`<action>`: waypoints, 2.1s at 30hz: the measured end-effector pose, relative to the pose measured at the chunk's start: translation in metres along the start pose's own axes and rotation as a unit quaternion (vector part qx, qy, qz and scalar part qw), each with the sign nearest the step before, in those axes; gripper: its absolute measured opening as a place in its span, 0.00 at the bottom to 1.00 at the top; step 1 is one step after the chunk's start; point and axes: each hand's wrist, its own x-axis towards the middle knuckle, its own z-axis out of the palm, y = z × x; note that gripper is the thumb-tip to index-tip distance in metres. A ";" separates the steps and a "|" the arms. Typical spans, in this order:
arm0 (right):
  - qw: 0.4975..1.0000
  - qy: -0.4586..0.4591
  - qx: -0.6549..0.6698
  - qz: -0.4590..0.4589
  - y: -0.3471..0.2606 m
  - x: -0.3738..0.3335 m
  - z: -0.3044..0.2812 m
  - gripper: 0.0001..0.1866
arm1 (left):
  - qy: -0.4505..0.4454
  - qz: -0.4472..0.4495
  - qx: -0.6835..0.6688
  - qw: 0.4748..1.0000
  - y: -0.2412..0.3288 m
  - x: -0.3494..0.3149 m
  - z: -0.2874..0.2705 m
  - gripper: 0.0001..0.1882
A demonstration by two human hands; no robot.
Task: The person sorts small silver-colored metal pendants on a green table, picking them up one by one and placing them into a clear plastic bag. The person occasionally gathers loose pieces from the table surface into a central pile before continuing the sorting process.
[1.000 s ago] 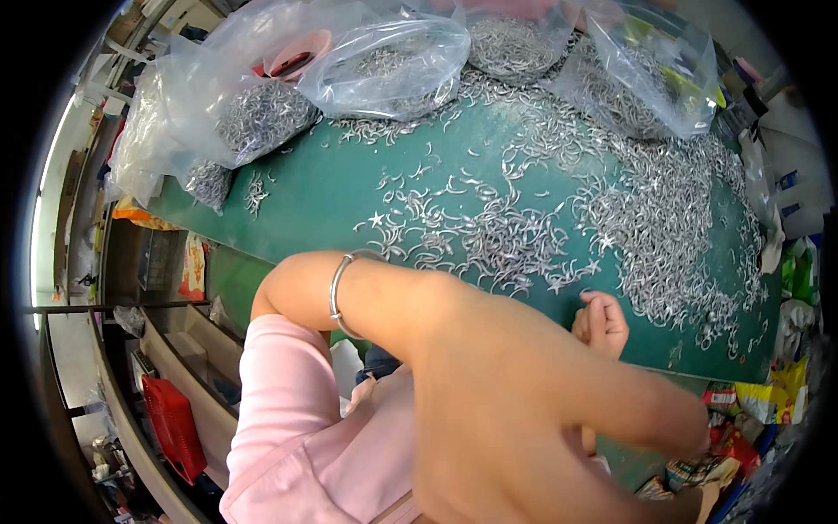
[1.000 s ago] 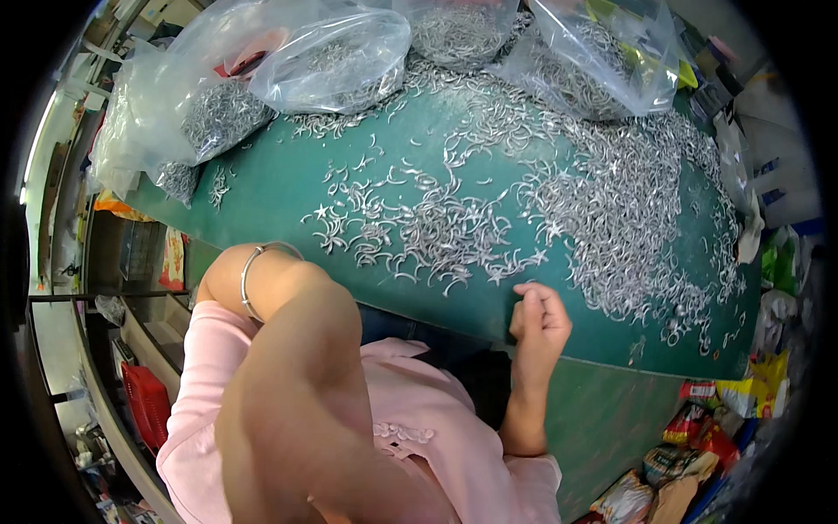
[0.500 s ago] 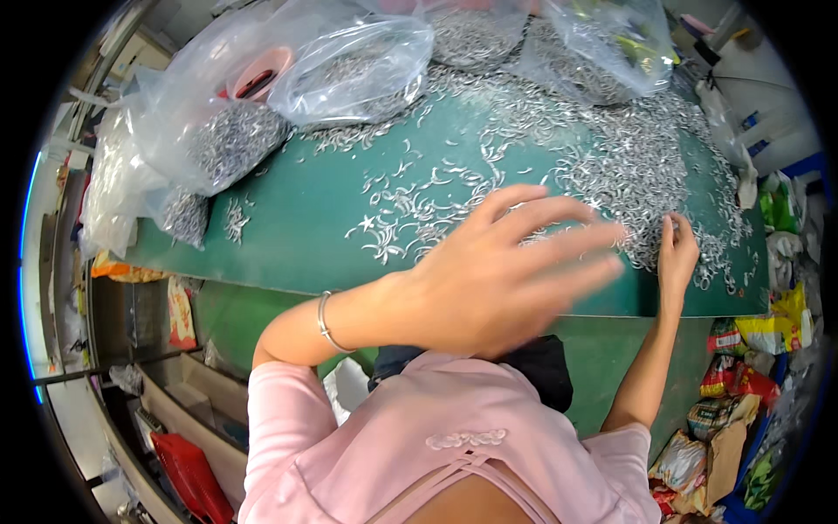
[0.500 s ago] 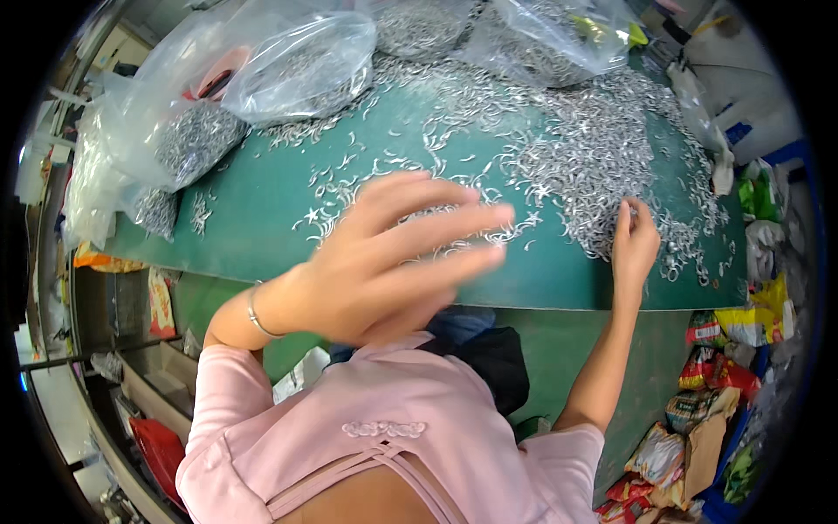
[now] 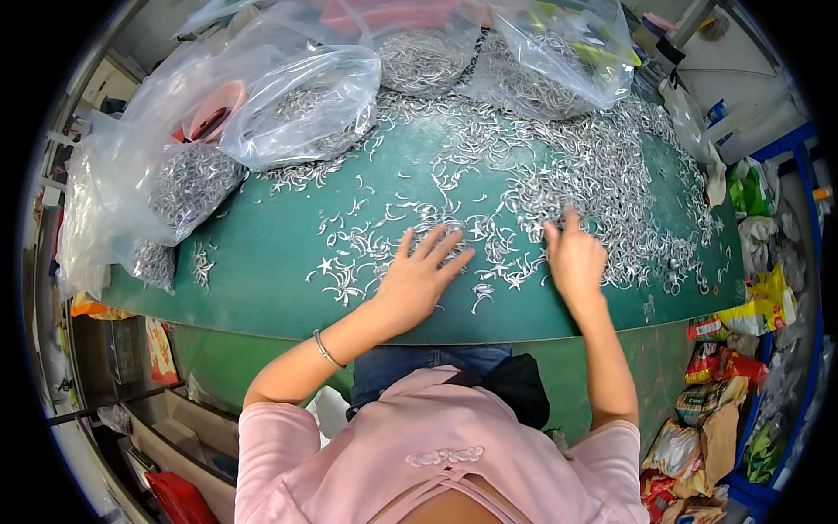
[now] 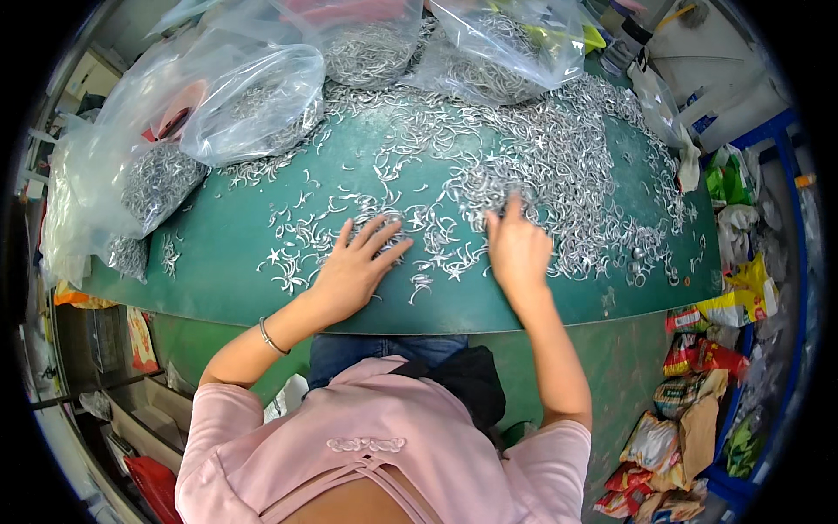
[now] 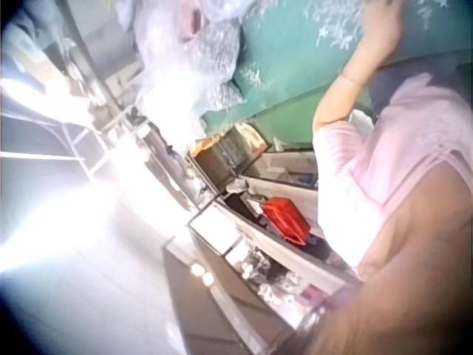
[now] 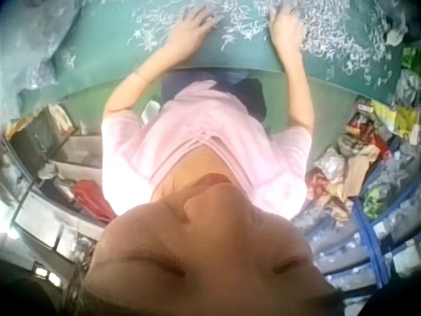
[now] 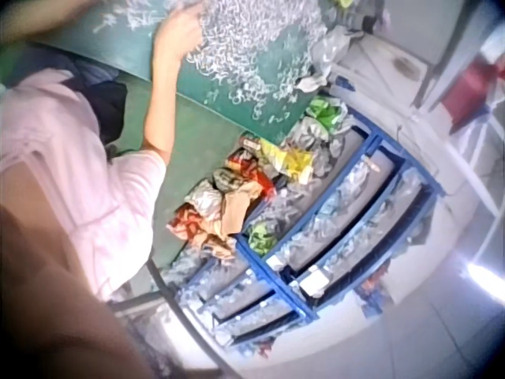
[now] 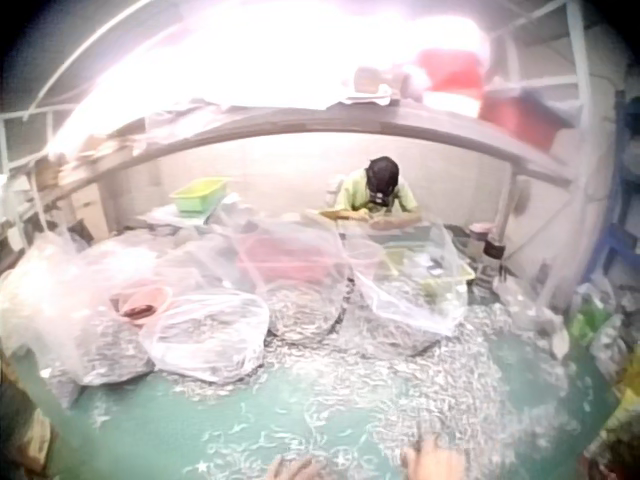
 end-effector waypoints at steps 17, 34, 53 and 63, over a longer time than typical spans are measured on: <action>0.989 -0.099 0.094 -0.060 0.002 -0.025 -0.022 0.24 | 0.065 0.163 -0.077 0.982 0.021 0.148 0.015 0.25; 0.993 -0.005 0.089 0.074 0.047 0.000 -0.007 0.08 | -0.021 -0.055 0.010 0.998 -0.023 0.024 -0.031 0.33; 0.970 -0.081 0.187 -0.134 -0.041 -0.028 -0.013 0.08 | 0.048 -0.160 0.012 0.986 -0.042 -0.020 -0.033 0.29; 0.953 -0.097 0.261 -0.120 -0.078 -0.032 -0.035 0.13 | 0.076 -0.198 -0.042 0.976 -0.016 -0.049 -0.045 0.22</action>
